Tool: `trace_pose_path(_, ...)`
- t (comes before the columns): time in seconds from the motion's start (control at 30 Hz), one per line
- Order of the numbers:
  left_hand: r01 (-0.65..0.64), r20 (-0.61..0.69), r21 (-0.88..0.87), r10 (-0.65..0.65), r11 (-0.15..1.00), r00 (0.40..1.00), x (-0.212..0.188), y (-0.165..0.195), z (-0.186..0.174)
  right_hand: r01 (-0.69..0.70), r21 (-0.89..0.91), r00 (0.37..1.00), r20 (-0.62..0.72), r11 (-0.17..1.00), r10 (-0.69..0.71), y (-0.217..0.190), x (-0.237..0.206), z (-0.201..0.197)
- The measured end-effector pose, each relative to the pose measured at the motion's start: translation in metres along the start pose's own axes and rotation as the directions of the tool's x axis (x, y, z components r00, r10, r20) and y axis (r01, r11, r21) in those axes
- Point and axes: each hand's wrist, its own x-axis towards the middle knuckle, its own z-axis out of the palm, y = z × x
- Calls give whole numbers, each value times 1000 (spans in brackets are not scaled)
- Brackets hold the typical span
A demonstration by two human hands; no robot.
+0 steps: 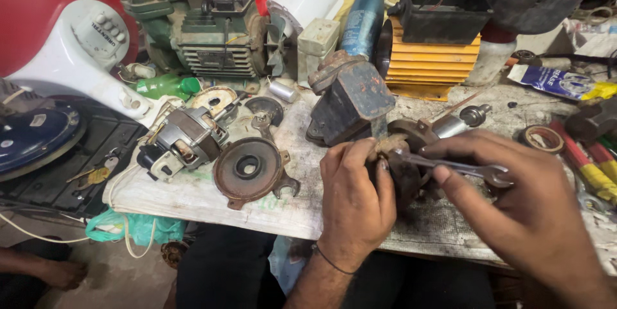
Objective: The person disassembles a small electric motor on a workbench. They use a wrench to loosen bolts, remove the end cap, and separate the stator from the rotor. The person then uses a screwdriver and pliers to remove a retaining clip and separate the housing halves.
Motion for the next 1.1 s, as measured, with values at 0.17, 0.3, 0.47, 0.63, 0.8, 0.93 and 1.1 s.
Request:
trace_pose_path(0.17, -4, 11, -63, 5, 998, 1000, 0, 0, 0, -11, -75, 999, -46, 997, 8, -3, -2, 7)
trace_pose_path(0.3, -9, 17, -15, 9, 1000, 1000, 2, 2, 1, 40, -95, 999, -25, 995, -43, -5, -1, 9)
trace_pose_path(0.47, -38, 12, 29, 38, 999, 999, 3, 3, -1, 20, -130, 998, -55, 991, -27, -7, -1, 9)
trace_pose_path(0.63, -60, 43, 49, 58, 997, 997, 6, 3, -1, 64, -118, 993, -87, 991, -74, -9, -2, 3)
trace_pose_path(0.8, -67, 53, 155, 59, 986, 997, 7, 6, -1, 53, -106, 995, -77, 993, -61, -7, -4, 1)
trace_pose_path(0.93, -63, 76, 119, 54, 991, 996, 7, 6, -3, -49, -171, 994, -106, 984, 31, -3, -5, -4)
trace_pose_path(1.1, -63, 67, 174, 52, 983, 996, 6, 6, 1, -66, -158, 990, -134, 985, 45, 2, -7, -11)
